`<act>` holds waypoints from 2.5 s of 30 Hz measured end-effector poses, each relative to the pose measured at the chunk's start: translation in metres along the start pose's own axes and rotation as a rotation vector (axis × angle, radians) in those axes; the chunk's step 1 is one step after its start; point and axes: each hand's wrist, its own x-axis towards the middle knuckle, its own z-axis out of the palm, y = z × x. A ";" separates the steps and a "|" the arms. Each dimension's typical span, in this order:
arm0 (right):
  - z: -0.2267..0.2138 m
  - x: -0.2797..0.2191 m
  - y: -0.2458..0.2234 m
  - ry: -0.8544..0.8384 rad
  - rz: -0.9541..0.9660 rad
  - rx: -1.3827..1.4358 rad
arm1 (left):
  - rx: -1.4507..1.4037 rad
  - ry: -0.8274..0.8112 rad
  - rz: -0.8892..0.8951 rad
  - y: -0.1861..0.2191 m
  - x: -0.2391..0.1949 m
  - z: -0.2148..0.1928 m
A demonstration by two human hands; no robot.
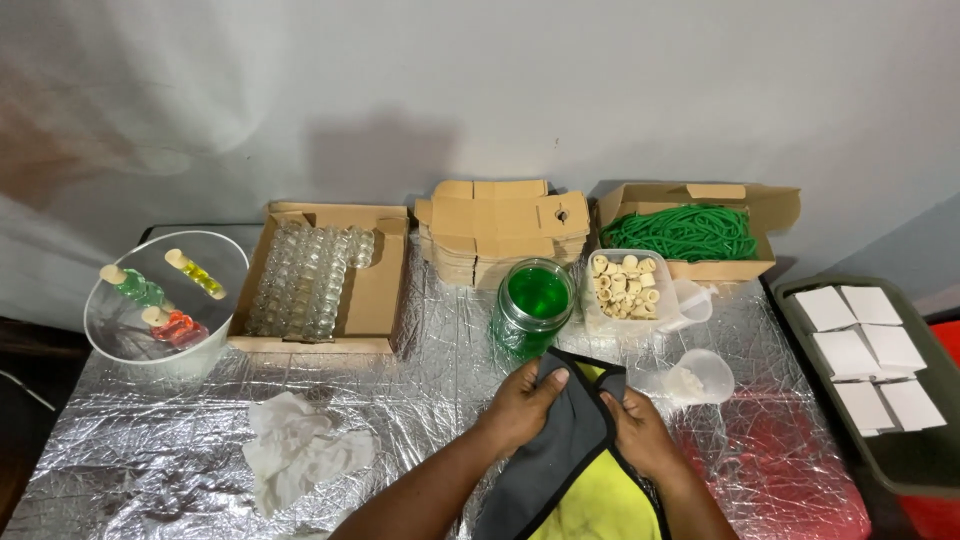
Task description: Preparing a workspace by folding a box and wiping a cloth, then filling a perfume bottle with liquid using a syringe and capping it.
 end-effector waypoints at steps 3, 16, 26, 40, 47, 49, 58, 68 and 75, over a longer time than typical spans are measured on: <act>0.002 -0.001 -0.009 0.044 0.107 0.012 | -0.006 0.009 -0.054 0.013 -0.005 0.004; 0.027 -0.013 -0.072 0.039 -0.082 -0.046 | 0.098 0.124 0.070 0.016 -0.014 0.007; 0.047 -0.009 -0.050 0.252 -0.104 0.006 | 0.302 0.127 0.424 -0.001 -0.021 0.013; 0.060 -0.023 -0.077 0.357 -0.049 0.189 | 0.370 0.070 0.513 0.026 -0.033 0.014; 0.046 -0.011 -0.050 0.328 -0.096 0.162 | 0.256 -0.117 0.411 0.037 -0.038 0.007; 0.047 -0.012 -0.053 0.312 -0.098 0.161 | 0.223 -0.128 0.418 0.022 -0.030 0.005; 0.035 -0.012 -0.043 0.259 -0.370 -0.197 | 0.121 -0.044 0.376 -0.016 -0.009 -0.001; 0.023 -0.038 -0.054 0.056 -0.628 -0.659 | 0.139 0.001 0.175 -0.010 -0.006 0.000; 0.018 -0.031 -0.045 0.090 -0.679 -0.781 | 0.170 -0.007 0.169 -0.010 -0.006 -0.002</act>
